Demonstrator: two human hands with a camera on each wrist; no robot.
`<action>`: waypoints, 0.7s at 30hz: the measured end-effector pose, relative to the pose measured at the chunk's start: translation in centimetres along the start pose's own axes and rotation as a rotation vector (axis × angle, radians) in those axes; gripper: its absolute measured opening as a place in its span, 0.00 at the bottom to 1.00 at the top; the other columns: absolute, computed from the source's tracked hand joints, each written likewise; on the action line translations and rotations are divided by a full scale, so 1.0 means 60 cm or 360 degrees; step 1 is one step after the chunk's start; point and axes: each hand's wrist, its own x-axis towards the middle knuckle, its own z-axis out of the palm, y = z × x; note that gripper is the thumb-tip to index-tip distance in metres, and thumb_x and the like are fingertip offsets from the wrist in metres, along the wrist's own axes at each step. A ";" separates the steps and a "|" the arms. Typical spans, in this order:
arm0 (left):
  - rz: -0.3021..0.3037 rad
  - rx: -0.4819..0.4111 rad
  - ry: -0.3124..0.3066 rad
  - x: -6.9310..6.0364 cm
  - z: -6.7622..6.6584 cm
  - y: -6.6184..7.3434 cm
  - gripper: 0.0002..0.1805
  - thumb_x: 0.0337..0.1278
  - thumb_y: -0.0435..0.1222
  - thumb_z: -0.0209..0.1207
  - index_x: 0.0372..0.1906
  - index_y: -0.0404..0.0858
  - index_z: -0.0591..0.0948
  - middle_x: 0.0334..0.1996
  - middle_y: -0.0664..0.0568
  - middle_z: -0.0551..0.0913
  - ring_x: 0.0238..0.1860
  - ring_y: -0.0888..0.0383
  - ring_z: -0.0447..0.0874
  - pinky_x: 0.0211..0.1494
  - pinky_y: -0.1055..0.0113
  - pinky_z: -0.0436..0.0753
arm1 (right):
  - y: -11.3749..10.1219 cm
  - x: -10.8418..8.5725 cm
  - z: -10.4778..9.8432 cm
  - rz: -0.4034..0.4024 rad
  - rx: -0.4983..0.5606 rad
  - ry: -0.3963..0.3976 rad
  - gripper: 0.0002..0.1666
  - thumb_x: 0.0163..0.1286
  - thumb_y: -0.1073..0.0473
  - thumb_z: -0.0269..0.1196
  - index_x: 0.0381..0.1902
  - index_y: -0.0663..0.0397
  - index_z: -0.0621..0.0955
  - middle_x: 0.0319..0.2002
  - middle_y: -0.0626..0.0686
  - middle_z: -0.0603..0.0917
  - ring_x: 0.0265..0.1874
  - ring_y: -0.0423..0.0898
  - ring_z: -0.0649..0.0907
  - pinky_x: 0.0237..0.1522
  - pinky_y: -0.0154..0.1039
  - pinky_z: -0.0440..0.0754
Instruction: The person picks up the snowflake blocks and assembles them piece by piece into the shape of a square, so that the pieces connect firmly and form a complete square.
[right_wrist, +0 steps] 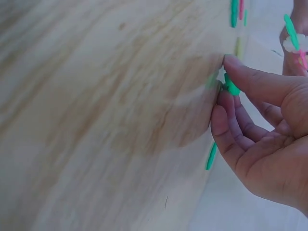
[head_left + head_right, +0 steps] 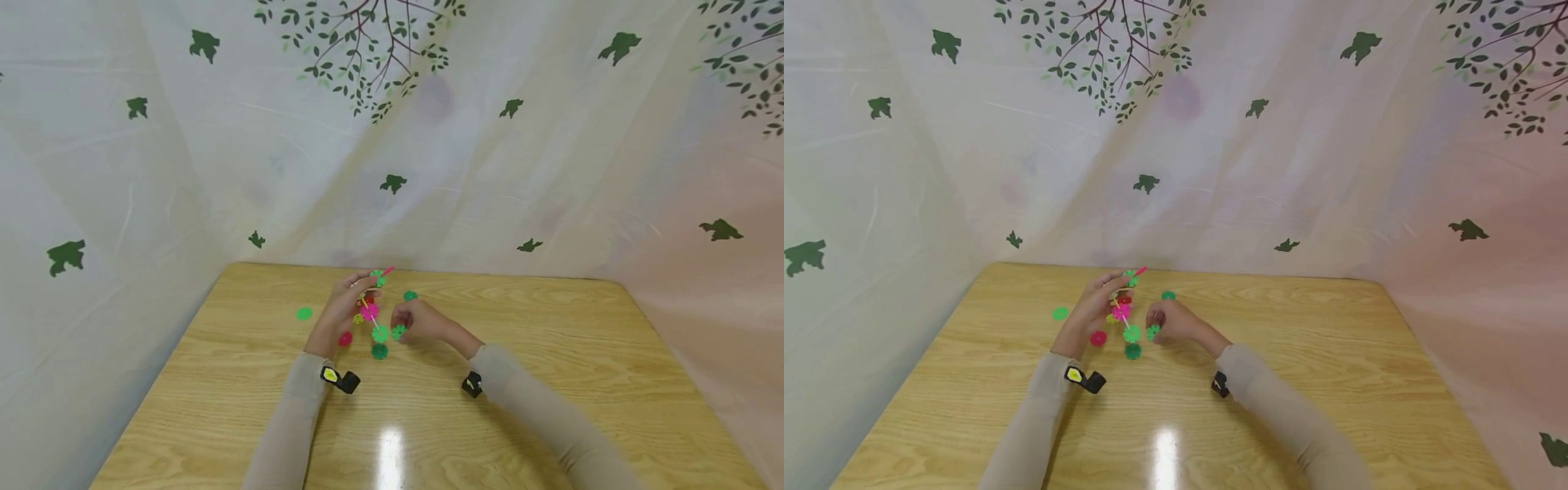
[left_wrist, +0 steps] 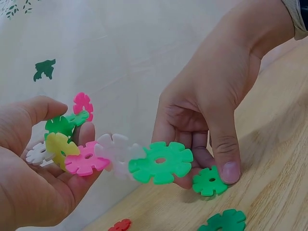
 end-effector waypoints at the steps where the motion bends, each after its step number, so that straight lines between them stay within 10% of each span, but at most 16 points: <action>1: -0.0001 0.0004 0.0000 0.000 0.000 0.000 0.19 0.72 0.39 0.60 0.62 0.35 0.79 0.37 0.60 0.82 0.38 0.61 0.85 0.32 0.74 0.80 | 0.000 0.000 -0.001 0.0001 0.0007 -0.0002 0.15 0.53 0.75 0.74 0.39 0.64 0.84 0.35 0.58 0.86 0.35 0.45 0.82 0.39 0.30 0.81; 14: -0.0043 0.0076 -0.0036 -0.004 0.003 -0.002 0.22 0.73 0.40 0.58 0.65 0.35 0.76 0.40 0.57 0.81 0.53 0.47 0.82 0.38 0.73 0.83 | 0.009 0.000 -0.029 0.0010 0.0146 -0.0125 0.14 0.57 0.78 0.69 0.42 0.68 0.87 0.41 0.61 0.90 0.36 0.42 0.85 0.40 0.31 0.85; 21: -0.0050 0.0096 -0.0049 -0.002 0.004 -0.008 0.19 0.73 0.40 0.58 0.62 0.35 0.77 0.41 0.57 0.81 0.45 0.56 0.83 0.37 0.73 0.83 | 0.010 -0.004 -0.050 0.0088 0.0280 -0.0067 0.15 0.59 0.75 0.70 0.46 0.68 0.86 0.39 0.61 0.89 0.35 0.40 0.84 0.37 0.34 0.86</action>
